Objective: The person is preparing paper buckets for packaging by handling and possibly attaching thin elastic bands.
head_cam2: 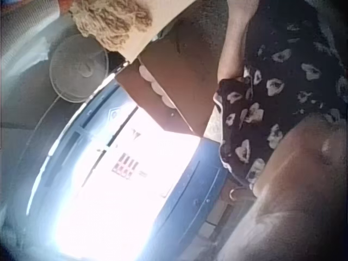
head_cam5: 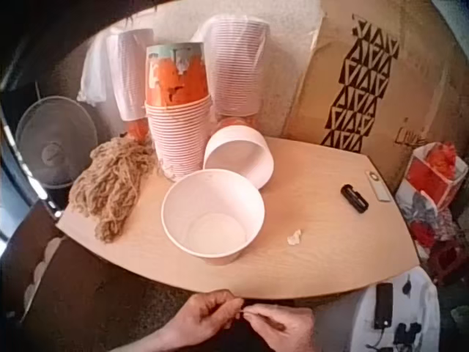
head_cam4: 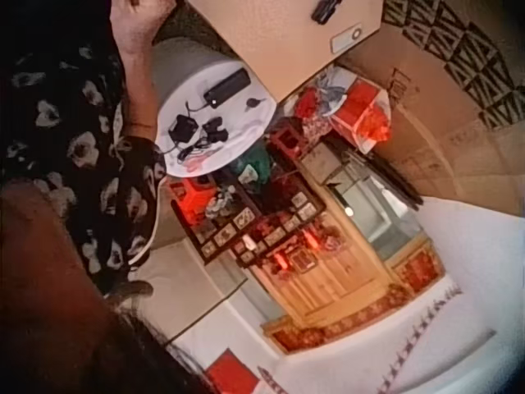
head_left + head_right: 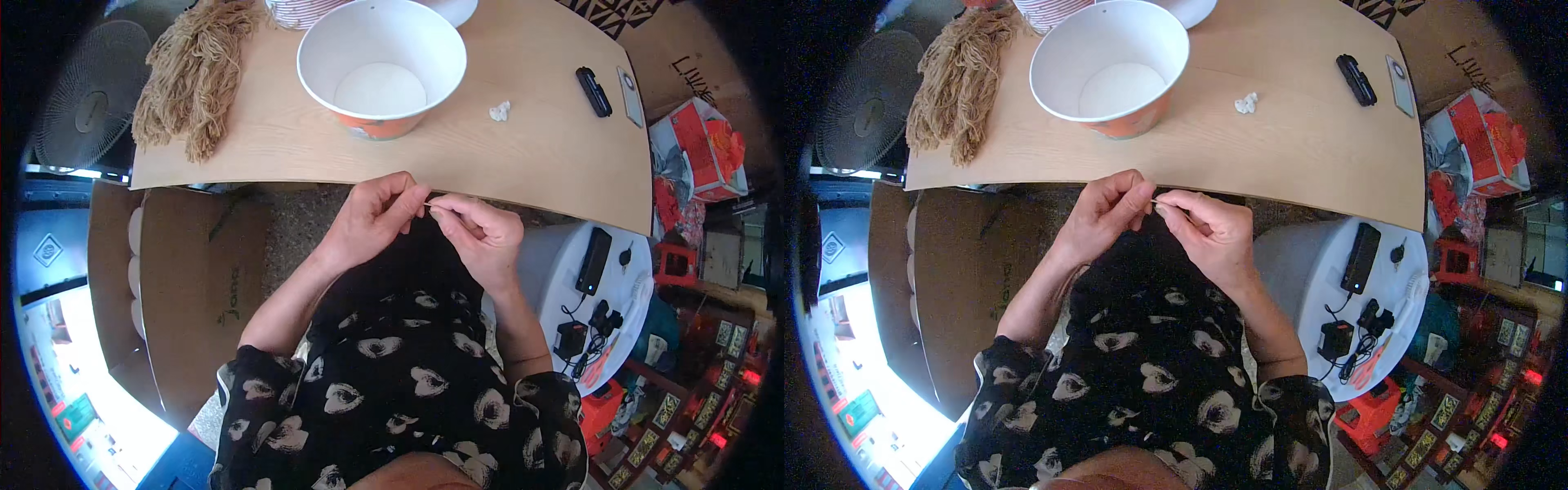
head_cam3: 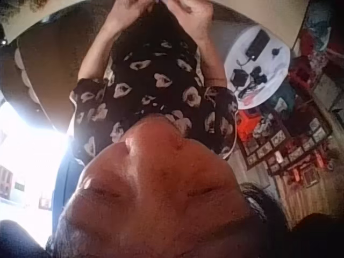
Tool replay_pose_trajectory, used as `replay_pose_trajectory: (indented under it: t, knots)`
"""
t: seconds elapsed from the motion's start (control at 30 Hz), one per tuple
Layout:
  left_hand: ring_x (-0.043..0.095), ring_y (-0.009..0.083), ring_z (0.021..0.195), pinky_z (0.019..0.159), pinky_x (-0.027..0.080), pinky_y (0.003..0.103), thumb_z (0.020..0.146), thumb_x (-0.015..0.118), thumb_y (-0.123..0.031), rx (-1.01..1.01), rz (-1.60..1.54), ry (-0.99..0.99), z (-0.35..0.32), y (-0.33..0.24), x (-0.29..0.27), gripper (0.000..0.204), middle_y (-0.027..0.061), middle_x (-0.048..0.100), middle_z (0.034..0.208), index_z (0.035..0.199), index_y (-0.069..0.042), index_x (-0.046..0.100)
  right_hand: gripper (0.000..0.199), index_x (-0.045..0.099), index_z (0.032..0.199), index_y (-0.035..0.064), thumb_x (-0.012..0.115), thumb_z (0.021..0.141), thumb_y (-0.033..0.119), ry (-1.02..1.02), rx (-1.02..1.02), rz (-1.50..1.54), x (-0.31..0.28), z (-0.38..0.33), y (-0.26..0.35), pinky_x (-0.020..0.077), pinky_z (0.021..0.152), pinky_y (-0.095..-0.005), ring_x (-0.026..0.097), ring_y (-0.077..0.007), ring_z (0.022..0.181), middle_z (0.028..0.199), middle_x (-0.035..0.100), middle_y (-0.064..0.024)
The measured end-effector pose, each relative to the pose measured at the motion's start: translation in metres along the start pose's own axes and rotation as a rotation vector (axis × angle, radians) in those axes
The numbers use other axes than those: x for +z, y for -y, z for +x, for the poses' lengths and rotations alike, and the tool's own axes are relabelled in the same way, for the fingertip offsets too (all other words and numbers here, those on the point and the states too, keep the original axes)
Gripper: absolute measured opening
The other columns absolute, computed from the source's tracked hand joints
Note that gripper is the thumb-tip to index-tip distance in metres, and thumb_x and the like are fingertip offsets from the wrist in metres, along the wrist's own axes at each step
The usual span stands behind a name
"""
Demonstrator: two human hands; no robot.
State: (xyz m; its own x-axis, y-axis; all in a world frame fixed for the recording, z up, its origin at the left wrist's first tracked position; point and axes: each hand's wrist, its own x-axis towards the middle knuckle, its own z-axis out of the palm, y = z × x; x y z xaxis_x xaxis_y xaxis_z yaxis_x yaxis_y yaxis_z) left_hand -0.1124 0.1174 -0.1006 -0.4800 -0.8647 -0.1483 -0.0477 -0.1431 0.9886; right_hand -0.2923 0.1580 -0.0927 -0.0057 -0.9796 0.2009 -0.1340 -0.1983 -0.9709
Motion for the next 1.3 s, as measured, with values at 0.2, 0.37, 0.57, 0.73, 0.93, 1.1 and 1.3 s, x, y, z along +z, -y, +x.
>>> replay_pose_trajectory:
  t: [0.2, 0.37, 0.57, 0.73, 0.93, 1.1, 1.3]
  knots:
    - [0.056, 0.0084, 0.069, 0.062, 0.048, 0.024, 0.098, 0.062, -0.016, 0.040, -0.016, -0.034, -0.009, -0.012, -0.006, 0.020, 0.0016, 0.060, 0.078, 0.086, 0.001, 0.061, 0.010, 0.074, 0.097, 0.0001, 0.072, 0.086, -0.001, 0.023, 0.021, -0.045, -0.001, 0.001, 0.003, 0.0262, 0.047, -0.0161, 0.037, 0.0029, 0.054, 0.061, 0.050, 0.0104]
    - [0.064, 0.0223, 0.081, 0.074, 0.051, 0.033, 0.086, 0.073, -0.011, 0.454, 0.745, -0.433, -0.016, -0.067, -0.039, 0.014, 0.0079, 0.064, 0.088, 0.095, -0.003, 0.065, 0.008, 0.070, 0.096, -0.0032, 0.070, 0.087, -0.003, -0.138, -0.147, -0.082, 0.000, 0.012, 0.012, 0.0328, 0.049, -0.0151, 0.042, 0.0029, 0.055, 0.063, 0.054, 0.0075]
    - [0.066, 0.0215, 0.088, 0.087, 0.045, 0.040, 0.080, 0.077, -0.019, 0.862, 1.409, -0.327, 0.025, -0.084, -0.074, 0.019, 0.0039, 0.068, 0.088, 0.096, -0.012, 0.069, 0.007, 0.068, 0.095, -0.0036, 0.069, 0.088, -0.003, -0.264, -0.260, 0.034, 0.025, 0.033, 0.013, 0.0297, 0.048, -0.0148, 0.039, 0.0036, 0.053, 0.060, 0.049, 0.0091]
    - [0.064, 0.0214, 0.070, 0.075, 0.046, 0.035, 0.081, 0.077, -0.014, 0.829, 1.292, -0.378, 0.021, -0.080, -0.043, 0.010, 0.0028, 0.067, 0.074, 0.087, -0.010, 0.070, 0.006, 0.068, 0.094, -0.0041, 0.068, 0.088, -0.004, -0.339, -0.328, 0.027, 0.028, 0.040, 0.013, 0.0260, 0.047, -0.0159, 0.034, 0.0033, 0.053, 0.060, 0.042, 0.0112]
    - [0.065, 0.0229, 0.070, 0.074, 0.046, 0.035, 0.081, 0.077, -0.013, 0.774, 1.270, -0.377, 0.021, -0.076, -0.035, 0.011, 0.0041, 0.068, 0.076, 0.088, -0.009, 0.070, 0.005, 0.066, 0.093, -0.0016, 0.068, 0.088, -0.002, -0.316, -0.263, 0.000, 0.028, 0.046, -0.003, 0.0389, 0.046, -0.0197, 0.050, -0.0004, 0.051, 0.056, 0.054, 0.0029]
    - [0.065, 0.0232, 0.071, 0.074, 0.046, 0.036, 0.081, 0.076, -0.012, 0.751, 1.282, -0.361, 0.022, -0.077, -0.035, 0.012, 0.0044, 0.069, 0.077, 0.090, -0.009, 0.070, 0.006, 0.067, 0.093, -0.0003, 0.069, 0.087, -0.001, -0.337, -0.263, 0.121, 0.035, 0.051, -0.010, 0.0362, 0.044, -0.0208, 0.048, -0.0011, 0.048, 0.054, 0.052, 0.0024]
    - [0.066, 0.0230, 0.072, 0.075, 0.047, 0.036, 0.081, 0.076, -0.013, 0.748, 1.274, -0.369, 0.022, -0.078, -0.034, 0.012, 0.0047, 0.069, 0.078, 0.090, -0.009, 0.070, 0.006, 0.067, 0.094, -0.0016, 0.069, 0.088, -0.002, -0.335, -0.255, 0.078, 0.036, 0.055, -0.012, 0.0301, 0.046, -0.0187, 0.040, 0.0012, 0.052, 0.057, 0.044, 0.0071]
